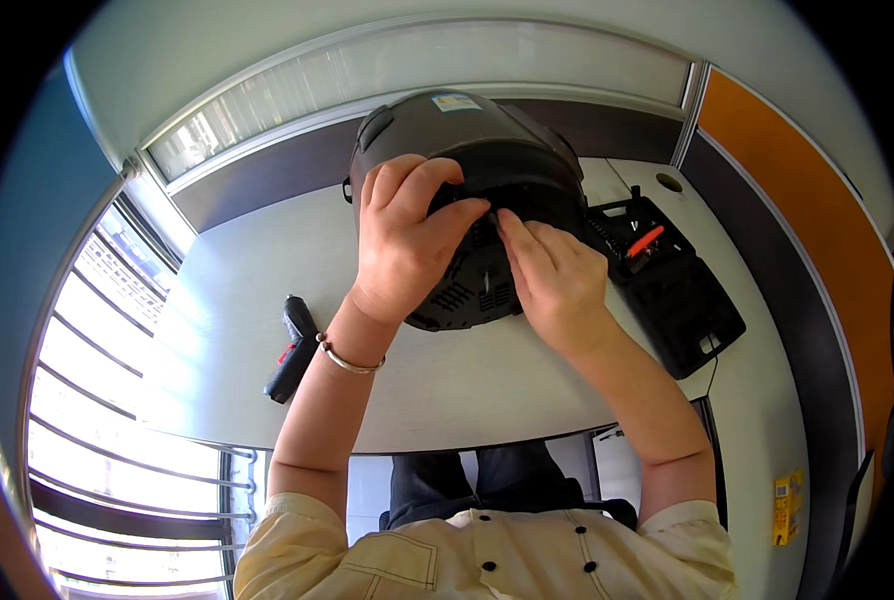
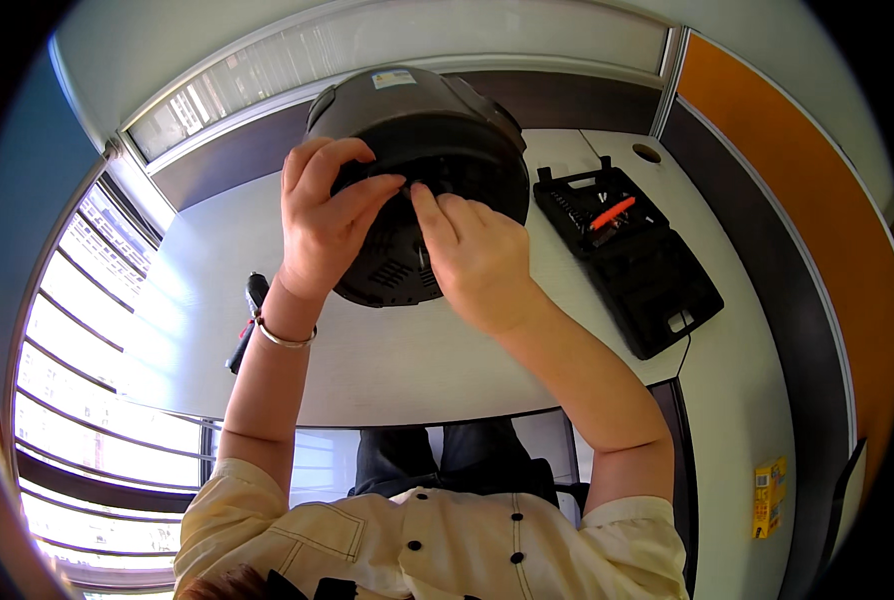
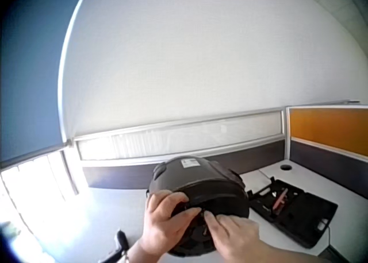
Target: The person picks up and inspects several black handheld devices on a table, then walks to another table and uses a screwdriver to remove screws from the bottom of a large black appliance. The person removes the bottom cover and sets it aside.
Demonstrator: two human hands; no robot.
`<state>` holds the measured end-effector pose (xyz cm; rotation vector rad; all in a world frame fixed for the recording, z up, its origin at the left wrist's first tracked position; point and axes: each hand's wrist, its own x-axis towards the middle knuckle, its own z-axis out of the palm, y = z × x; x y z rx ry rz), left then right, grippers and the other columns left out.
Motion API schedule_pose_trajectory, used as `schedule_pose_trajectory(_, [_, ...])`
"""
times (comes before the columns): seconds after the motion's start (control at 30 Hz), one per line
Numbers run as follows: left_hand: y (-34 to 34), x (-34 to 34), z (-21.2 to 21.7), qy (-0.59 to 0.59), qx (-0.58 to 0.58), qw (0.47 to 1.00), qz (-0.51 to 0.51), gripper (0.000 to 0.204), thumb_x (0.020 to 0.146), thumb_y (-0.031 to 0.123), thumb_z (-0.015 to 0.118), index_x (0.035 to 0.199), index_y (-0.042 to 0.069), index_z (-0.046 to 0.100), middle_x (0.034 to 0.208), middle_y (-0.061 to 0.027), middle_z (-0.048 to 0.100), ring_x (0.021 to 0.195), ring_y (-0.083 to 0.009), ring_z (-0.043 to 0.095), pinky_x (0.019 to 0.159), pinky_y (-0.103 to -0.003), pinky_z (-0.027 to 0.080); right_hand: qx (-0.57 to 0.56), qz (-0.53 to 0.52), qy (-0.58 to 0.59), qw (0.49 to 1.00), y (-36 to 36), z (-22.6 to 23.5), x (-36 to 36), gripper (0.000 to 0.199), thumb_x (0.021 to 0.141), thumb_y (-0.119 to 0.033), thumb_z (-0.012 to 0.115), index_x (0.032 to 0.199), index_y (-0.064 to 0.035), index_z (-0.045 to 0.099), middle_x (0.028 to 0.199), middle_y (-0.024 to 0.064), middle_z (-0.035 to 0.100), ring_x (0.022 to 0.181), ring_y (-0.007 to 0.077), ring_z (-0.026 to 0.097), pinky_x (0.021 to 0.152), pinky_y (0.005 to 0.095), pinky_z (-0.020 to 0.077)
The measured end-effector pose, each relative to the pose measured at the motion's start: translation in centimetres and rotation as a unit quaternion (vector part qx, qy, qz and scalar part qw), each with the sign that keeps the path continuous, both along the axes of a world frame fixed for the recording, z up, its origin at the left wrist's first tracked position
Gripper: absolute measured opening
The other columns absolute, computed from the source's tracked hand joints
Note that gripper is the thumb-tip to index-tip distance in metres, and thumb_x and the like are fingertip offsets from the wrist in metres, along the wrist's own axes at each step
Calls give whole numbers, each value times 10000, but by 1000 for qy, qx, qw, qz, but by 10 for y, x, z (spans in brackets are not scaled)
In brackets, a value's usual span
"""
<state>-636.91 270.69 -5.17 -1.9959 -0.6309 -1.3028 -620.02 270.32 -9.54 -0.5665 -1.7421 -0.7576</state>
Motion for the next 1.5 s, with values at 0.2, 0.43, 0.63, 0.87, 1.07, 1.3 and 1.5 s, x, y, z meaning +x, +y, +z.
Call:
schedule_pose_trajectory(0.2, [-34, 8, -45, -88, -12, 996, 9, 210, 655, 96, 713, 857, 78, 660, 924, -56, 563, 839, -228, 538, 705, -332, 418, -301, 222, 308, 875, -5, -36, -19, 165, 861, -98, 608, 980, 16, 617, 666, 62, 576, 490, 96, 503, 447, 221, 420])
schedule_pose_trajectory(0.43, [-95, 10, -143, 44, -391, 918, -35, 476, 715, 279, 722, 1020, -20, 510, 1051, -143, 527, 929, -325, 538, 785, -385, 464, -497, 267, 366, 740, -29, -107, -44, 173, 928, -140, 522, 885, 9, 599, 660, 19, 556, 520, 33, 428, 472, 177, 353])
schedule_pose_trajectory(0.63, [-91, 0, -165, 108, -495, 862, 27, 321, 769, 236, 657, 983, 14, 566, 1005, -130, 497, 942, -300, 493, 801, -384, 448, -512, 262, 309, 758, -30, -114, -55, 201, 915, -150, 545, 813, 15, 598, 587, 15, 525, 529, 65, 470, 500, 210, 378])
schedule_pose_trajectory(0.87, [-89, -8, -164, 69, -490, 869, -12, 240, 736, -8, 530, 969, 21, 580, 1004, -144, 507, 920, -309, 514, 803, -376, 456, -397, 257, 203, 858, -28, -117, -45, 103, 829, -72, 631, 861, 25, 620, 648, 90, 583, 516, 154, 536, 484, 264, 427])
schedule_pose_trajectory(1.07, [-91, -13, -161, 29, -476, 879, 9, 212, 705, -48, 528, 892, 19, 603, 929, -123, 531, 883, -295, 543, 790, -355, 473, -379, 203, 198, 881, -50, -103, -5, 155, 796, -30, 653, 941, 25, 648, 703, 94, 594, 548, 152, 546, 504, 247, 437])
schedule_pose_trajectory(1.3, [-73, 11, -172, 5, -472, 881, -29, 100, 753, -23, 583, 838, 23, 607, 884, -111, 558, 850, -312, 555, 743, -384, 469, -394, 100, 263, 875, -62, -121, 48, 101, 795, -52, 655, 860, 23, 637, 661, 86, 575, 514, 155, 520, 472, 261, 402])
schedule_pose_trajectory(1.5, [-64, 43, -177, 0, -464, 885, -43, 151, 761, -34, 571, 886, 33, 624, 956, -114, 551, 934, -308, 536, 808, -385, 457, -456, 76, 331, 823, -61, -143, 61, 137, 799, -84, 664, 852, 40, 634, 641, 103, 604, 524, 151, 545, 509, 258, 429])
